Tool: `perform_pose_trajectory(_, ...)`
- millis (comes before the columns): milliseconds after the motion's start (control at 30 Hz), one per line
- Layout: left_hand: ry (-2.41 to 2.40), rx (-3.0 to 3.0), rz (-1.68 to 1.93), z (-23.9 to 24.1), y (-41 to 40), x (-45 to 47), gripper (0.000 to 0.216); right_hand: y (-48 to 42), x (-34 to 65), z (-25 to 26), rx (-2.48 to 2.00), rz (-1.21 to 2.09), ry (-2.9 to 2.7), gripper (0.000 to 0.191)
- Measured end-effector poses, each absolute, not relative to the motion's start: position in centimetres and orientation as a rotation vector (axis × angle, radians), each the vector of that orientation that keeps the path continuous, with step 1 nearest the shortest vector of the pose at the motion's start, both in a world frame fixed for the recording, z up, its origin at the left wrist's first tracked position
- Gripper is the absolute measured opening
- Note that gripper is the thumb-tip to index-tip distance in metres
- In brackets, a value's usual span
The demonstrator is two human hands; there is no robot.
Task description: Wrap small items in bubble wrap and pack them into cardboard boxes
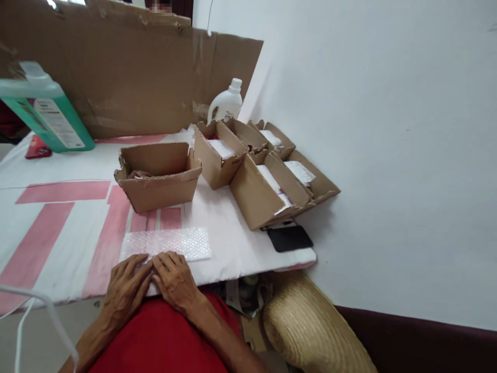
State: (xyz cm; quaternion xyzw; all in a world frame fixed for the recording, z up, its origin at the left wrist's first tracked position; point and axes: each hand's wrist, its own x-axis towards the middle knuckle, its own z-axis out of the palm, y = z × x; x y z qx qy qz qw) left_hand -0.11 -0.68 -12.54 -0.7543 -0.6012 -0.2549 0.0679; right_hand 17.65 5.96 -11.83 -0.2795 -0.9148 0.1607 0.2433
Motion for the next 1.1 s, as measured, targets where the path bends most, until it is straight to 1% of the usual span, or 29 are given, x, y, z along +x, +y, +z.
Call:
perform_pose_trajectory(100, -1.903, -2.124, -0.893, -11.9, -1.1, -0.7, 0.030, 6.4, 17.3, -12.3, -0.777, 0.492, -2.511, 0.042)
perform_pose_trajectory(167, -2.119, -1.918, -0.901, -10.9, -1.4, -1.3, 0.029, 6.4, 17.5, -12.5, -0.781, 0.502, -2.508, 0.043)
perform_pose_trajectory(300, -2.732, -1.651, -0.576, -8.4, -1.4, -2.1, 0.041, 6.2, 17.6, -12.6, -0.805, 0.506, -2.476, 0.041)
perform_pose_trajectory(367, -2.938, -1.609, -0.449, -7.6, -1.0, -2.2, 0.041, 6.1, 17.6, -12.7, -0.801, 0.507, -2.466, 0.041)
perform_pose_trajectory(400, -3.013, -1.603, -0.446, -7.4, -0.8, -2.2, 0.041, 6.1, 17.5, -12.8, -0.798, 0.508, -2.461, 0.041)
perform_pose_trajectory(433, -3.077, -1.608, -0.491, -7.3, -0.6, -2.2, 0.041, 6.1, 17.5, -12.8, -0.794, 0.509, -2.457, 0.042)
perform_pose_trajectory(500, -3.157, -1.613, -0.729, -7.1, -0.3, -2.1, 0.043, 6.2, 17.6, -12.9, -0.793, 0.516, -2.451, 0.042)
perform_pose_trajectory(633, -3.058, -1.585, -1.454, -6.7, 0.3, -0.9, 0.045, 6.2, 17.9, -12.9, -0.788, 0.512, -2.448, 0.040)
perform_pose_trajectory(700, -2.909, -1.693, -1.585, -6.3, 1.0, 0.3, 0.040, 6.2, 18.1, -13.1, -0.765, 0.498, -2.432, 0.040)
perform_pose_trajectory(767, -2.676, -1.932, -1.519, -6.2, 2.2, 1.6, 0.033, 6.1, 18.3, -13.5, -0.734, 0.476, -2.404, 0.037)
perform_pose_trajectory(833, -2.430, -2.150, -1.349, -6.4, 3.5, 3.0, 0.028, 6.1, 18.5, -14.1, -0.708, 0.452, -2.390, 0.030)
perform_pose_trajectory(933, -2.262, -2.302, -1.111, -7.1, 5.3, 4.4, 0.027, 5.9, 18.6, -15.1, -0.694, 0.425, -2.408, 0.017)
perform_pose_trajectory(1000, -2.247, -2.347, -0.978, -7.7, 6.0, 4.8, 0.028, 5.8, 18.5, -15.4, -0.710, 0.421, -2.422, 0.018)
perform_pose_trajectory(1100, -2.252, -2.373, -0.876, -8.4, 6.3, 4.8, 0.028, 5.8, 18.6, -15.4, -0.713, 0.426, -2.435, 0.023)
